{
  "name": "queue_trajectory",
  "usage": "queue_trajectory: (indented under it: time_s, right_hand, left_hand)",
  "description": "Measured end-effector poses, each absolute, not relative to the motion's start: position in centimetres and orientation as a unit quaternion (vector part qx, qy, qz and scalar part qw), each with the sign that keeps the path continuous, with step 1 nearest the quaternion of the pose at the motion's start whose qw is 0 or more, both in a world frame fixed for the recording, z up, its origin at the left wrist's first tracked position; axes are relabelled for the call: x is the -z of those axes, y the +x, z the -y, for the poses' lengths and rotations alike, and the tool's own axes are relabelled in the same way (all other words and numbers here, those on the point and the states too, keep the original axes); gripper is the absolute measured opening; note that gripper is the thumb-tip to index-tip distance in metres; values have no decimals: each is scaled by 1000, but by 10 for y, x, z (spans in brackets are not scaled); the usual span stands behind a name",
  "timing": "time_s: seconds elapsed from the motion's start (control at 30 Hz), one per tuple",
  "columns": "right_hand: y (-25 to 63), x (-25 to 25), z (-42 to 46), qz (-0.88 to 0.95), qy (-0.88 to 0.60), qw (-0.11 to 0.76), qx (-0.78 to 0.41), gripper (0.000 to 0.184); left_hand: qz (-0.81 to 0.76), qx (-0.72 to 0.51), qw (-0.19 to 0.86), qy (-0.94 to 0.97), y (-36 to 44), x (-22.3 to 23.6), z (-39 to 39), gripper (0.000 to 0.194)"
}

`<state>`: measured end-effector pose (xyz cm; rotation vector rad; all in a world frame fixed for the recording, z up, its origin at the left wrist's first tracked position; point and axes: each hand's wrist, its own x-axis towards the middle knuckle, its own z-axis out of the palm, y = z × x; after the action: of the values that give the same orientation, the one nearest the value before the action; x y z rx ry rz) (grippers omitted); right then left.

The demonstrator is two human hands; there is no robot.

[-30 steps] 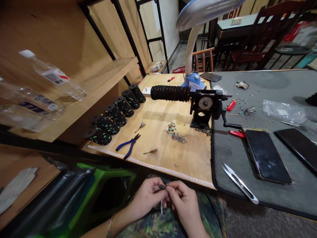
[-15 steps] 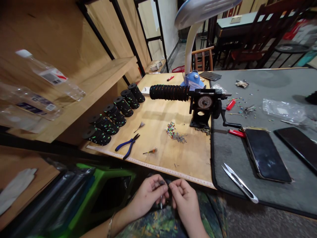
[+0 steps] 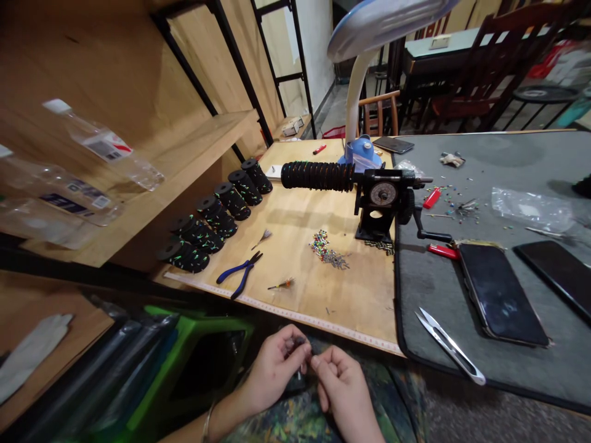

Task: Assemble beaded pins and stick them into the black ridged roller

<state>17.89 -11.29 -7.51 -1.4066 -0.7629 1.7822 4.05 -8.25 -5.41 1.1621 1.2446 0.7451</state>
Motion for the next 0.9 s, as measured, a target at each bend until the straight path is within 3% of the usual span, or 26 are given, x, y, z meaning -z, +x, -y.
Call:
queue_trajectory:
  time_s: [0.9]
  right_hand:
    - [179,78,113,303,-553,414,-656,54]
  left_hand:
    - [-526,-260,463,665,34,51,90,15]
